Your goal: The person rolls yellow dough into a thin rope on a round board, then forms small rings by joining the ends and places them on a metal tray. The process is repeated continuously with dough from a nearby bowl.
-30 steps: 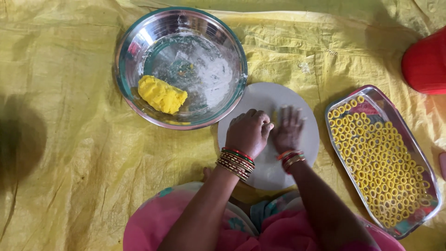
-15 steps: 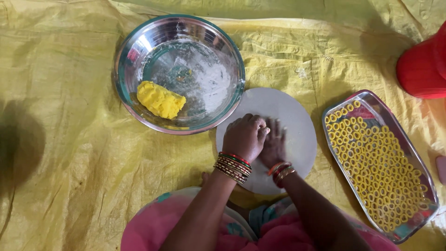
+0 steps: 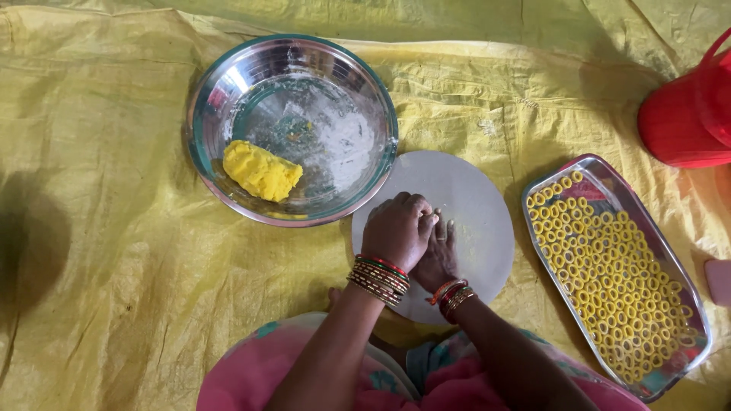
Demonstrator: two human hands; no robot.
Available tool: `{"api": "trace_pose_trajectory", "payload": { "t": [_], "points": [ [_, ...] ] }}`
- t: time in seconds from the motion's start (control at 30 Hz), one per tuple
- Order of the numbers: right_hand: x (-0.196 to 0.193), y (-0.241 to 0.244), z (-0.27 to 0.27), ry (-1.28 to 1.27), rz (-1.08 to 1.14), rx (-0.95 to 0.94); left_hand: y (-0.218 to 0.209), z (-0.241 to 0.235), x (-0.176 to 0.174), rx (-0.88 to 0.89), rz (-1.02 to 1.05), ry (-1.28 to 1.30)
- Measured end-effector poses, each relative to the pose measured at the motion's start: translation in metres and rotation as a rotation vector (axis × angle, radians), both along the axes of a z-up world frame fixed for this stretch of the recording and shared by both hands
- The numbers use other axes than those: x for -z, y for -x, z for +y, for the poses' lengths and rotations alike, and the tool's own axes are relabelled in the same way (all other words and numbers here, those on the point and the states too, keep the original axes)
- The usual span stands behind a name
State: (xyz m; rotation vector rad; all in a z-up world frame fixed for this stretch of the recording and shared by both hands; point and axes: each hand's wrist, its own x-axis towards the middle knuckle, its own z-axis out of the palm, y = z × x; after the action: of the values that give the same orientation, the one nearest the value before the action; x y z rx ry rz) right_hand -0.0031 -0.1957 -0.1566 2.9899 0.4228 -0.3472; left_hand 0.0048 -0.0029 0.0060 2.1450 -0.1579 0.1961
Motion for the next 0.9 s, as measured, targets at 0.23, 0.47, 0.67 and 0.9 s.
{"api": "trace_pose_trajectory", "payload": {
  "t": [0.23,0.47,0.67,0.9],
  "points": [
    [0.006,-0.067,-0.087,-0.383,-0.194,0.359,0.000,0.004,-0.003,-0.013,-0.010,0.020],
    [-0.008,-0.063,-0.096,-0.189,-0.300,0.552,0.000,0.004,-0.004,0.011,0.002,-0.007],
    [0.000,-0.041,-0.038,-0.166,-0.333,0.257,-0.002,0.006,-0.003,-0.017,0.016,0.006],
    [-0.025,-0.049,-0.050,-0.235,-0.393,0.379,-0.001,0.006,-0.006,0.002,0.028,-0.003]
  ]
}}
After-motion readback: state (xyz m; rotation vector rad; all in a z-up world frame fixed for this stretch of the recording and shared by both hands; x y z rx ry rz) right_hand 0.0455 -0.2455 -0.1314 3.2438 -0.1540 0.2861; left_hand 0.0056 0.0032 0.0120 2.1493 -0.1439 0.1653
